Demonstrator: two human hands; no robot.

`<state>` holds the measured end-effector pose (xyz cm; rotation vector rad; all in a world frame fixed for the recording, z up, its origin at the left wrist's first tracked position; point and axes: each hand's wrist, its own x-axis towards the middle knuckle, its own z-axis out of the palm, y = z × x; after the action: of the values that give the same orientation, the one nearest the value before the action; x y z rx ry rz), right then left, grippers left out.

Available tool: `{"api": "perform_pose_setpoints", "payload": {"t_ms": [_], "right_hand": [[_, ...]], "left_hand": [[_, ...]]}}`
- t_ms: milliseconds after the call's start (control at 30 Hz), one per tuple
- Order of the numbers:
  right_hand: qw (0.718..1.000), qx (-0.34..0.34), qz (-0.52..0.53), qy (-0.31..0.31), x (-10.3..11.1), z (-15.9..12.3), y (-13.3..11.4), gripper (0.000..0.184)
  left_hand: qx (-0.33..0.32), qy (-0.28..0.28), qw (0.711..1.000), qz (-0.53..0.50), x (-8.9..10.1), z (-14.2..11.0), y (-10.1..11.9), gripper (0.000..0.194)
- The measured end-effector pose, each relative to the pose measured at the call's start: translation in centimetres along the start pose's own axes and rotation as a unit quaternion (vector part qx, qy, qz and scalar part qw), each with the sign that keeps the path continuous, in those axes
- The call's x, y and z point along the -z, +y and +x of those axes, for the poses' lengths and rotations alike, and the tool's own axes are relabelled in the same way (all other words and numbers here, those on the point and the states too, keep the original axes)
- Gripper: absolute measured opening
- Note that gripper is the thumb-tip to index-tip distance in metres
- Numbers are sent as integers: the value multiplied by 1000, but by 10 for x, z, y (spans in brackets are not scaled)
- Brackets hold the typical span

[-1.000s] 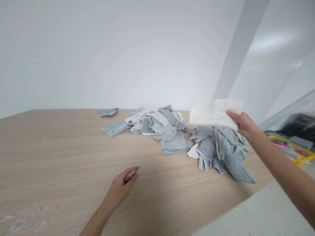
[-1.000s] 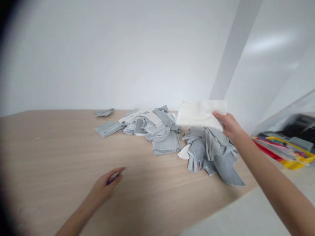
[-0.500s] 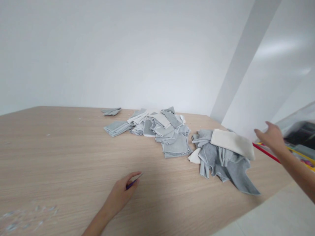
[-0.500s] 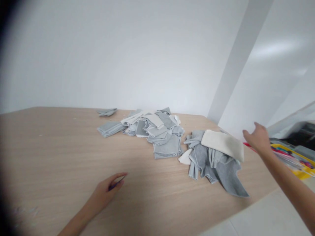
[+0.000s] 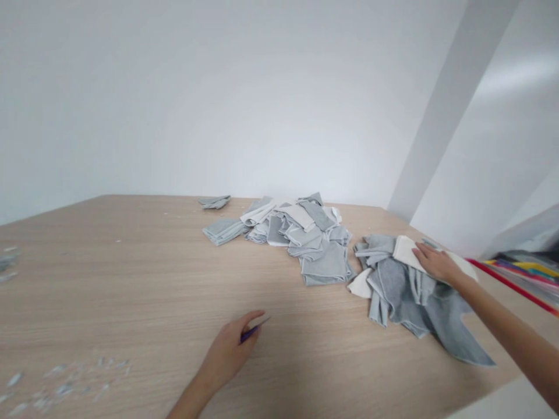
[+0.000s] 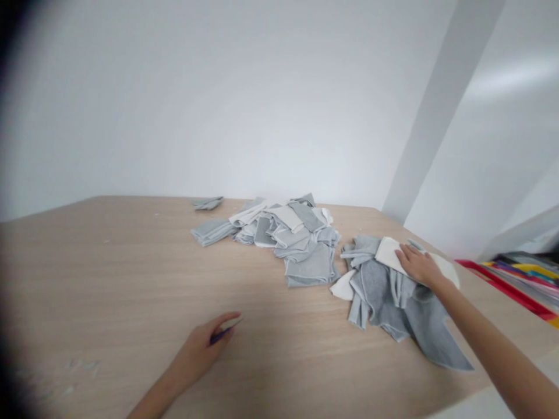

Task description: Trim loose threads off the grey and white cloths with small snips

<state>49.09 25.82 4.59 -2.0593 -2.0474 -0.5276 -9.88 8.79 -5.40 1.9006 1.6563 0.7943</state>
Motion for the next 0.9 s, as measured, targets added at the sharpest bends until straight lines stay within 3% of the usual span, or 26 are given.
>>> {"api": "perform_pose_setpoints", "payload": {"t_ms": [133, 267, 433, 567, 700, 900], "right_hand": [[998, 13, 31, -50, 1, 8, 14, 59], [999, 1, 41, 34, 17, 5, 4, 64], [975, 67, 98, 189, 57, -4, -48, 53], [950, 129, 157, 237, 77, -5, -108, 45], [942, 164, 215, 200, 65, 10, -167, 40], [949, 114, 286, 75, 6, 82, -237, 40]], "left_hand": [[1, -11, 1000, 10, -2, 0, 0, 43], [1, -9, 1000, 13, -2, -3, 0, 42], [3, -10, 1000, 7, -2, -5, 3, 42], [6, -7, 1000, 4, -1, -5, 4, 41], [10, -20, 1000, 2, 0, -7, 5, 40], [19, -47, 998, 27, 0, -14, 9, 42]]}}
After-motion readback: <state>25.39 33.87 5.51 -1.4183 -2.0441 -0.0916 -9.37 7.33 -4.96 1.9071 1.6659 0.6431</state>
